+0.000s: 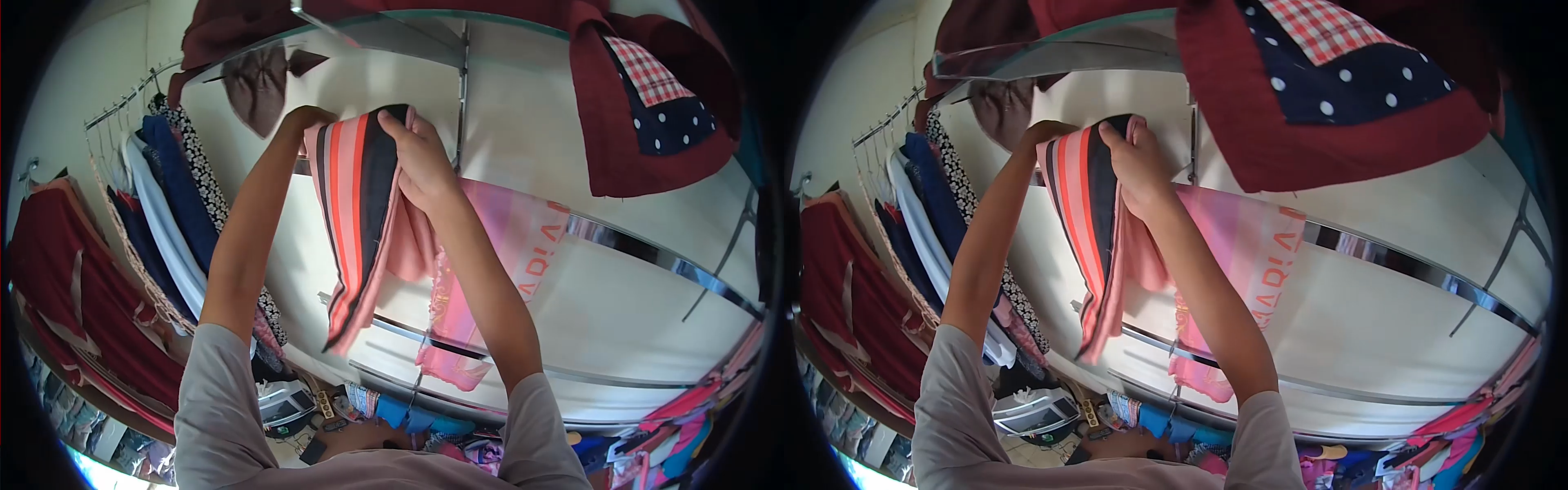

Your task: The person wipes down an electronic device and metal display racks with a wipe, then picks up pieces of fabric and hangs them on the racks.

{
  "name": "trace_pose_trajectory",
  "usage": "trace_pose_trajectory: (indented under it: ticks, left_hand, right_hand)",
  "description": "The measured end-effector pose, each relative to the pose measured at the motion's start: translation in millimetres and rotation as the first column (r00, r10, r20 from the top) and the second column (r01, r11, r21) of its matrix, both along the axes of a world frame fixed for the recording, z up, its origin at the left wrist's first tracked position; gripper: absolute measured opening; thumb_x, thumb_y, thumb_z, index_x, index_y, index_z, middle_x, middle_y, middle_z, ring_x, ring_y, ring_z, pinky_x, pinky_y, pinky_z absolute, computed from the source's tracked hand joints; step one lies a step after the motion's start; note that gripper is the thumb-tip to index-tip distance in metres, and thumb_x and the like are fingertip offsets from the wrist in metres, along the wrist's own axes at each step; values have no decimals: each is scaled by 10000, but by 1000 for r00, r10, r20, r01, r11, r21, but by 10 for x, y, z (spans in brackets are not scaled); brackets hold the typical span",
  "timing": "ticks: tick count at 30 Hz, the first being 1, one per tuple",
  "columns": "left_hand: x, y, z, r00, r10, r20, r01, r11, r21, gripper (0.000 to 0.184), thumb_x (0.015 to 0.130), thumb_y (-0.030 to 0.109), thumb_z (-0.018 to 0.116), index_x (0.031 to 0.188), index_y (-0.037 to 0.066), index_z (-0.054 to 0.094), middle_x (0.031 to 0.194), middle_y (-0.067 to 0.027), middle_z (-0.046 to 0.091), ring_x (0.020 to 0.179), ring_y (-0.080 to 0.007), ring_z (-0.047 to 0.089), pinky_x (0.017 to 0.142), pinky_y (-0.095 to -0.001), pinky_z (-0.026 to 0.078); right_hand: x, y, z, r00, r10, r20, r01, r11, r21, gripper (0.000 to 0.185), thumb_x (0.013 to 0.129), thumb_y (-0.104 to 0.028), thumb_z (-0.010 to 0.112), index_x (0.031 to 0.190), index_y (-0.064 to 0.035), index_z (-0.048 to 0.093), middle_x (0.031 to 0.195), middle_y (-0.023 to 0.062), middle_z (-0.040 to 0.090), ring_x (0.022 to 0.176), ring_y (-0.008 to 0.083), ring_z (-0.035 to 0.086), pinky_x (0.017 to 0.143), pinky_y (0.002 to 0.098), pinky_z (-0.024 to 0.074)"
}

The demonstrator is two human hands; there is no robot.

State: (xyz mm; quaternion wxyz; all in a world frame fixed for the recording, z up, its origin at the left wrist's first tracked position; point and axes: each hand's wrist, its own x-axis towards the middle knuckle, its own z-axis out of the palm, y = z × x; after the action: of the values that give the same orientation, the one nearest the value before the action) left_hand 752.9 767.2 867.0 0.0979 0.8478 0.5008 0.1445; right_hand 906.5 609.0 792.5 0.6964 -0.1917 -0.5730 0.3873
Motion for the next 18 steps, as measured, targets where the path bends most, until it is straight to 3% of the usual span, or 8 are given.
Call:
trace_pose_trajectory:
  ticks: [2,5,7,10,11,14,15,18]
  left_hand:
    - [23,-84,-81,995,40,-95,-38,999,24,340,831,370,669,858,31,688,798,-58,647,741,-115,590,728,-247,486]
    - [-280,-223,-277,873,-252,418,188,964,188,376,864,380,666,935,12,702,896,-102,691,856,-167,658,785,-286,511]
    - [-482,-468,-653,385,-515,766,-128,792,596,208,897,147,602,764,-8,644,676,-56,623,654,-135,599,706,-263,480]
    - [-560,-1035,-1547,-57,-452,890,-463,802,378,322,913,150,562,635,65,423,614,-2,434,592,-92,419,632,-242,430]
    - [-629,-862,-2071,120,-539,834,-360,759,543,286,942,243,550,737,50,500,697,-18,507,655,-108,484,681,-260,444]
    - [-235,-924,-2998,201,50,978,227,969,-96,637,951,470,489,1367,1,375,1328,-90,495,1196,-210,494,943,-351,432]
    - [-149,-997,-2956,137,60,989,600,789,-130,617,933,457,537,1386,74,368,1351,-86,476,1230,-211,467,987,-364,428]
    - [-30,-1138,-2788,192,26,981,569,812,-133,645,888,138,652,1431,83,308,1346,-80,483,1204,-188,497,1016,-353,416]
  right_hand:
    - [12,-23,-78,1000,31,0,-31,999,-32,145,934,-155,565,978,-19,541,887,12,529,797,87,456,739,241,405]
    - [40,18,-128,995,72,-65,-78,991,-106,97,938,-136,551,941,-40,541,849,-9,492,752,75,411,698,228,372]
    - [100,132,-132,989,120,-84,-130,983,-127,76,938,-112,541,950,-38,556,879,6,520,799,88,450,751,236,388]
    - [83,122,-78,981,163,-108,-174,979,-107,82,936,-69,527,978,-26,583,947,40,590,899,119,551,860,254,439]
    - [34,98,-52,982,117,-147,-130,988,-85,79,934,-66,528,965,-23,587,940,40,591,890,121,553,850,251,443]
    - [42,241,-33,983,55,-177,-71,994,-88,124,924,-81,550,999,16,568,956,79,595,938,144,557,848,275,459]
    - [70,274,-7,985,62,-159,-79,992,-102,178,922,-93,559,1043,37,551,969,95,595,957,155,557,853,283,461]
    - [-19,144,-12,933,-317,168,333,939,-79,493,922,-170,581,1291,82,374,1129,210,556,1075,237,547,902,306,458]
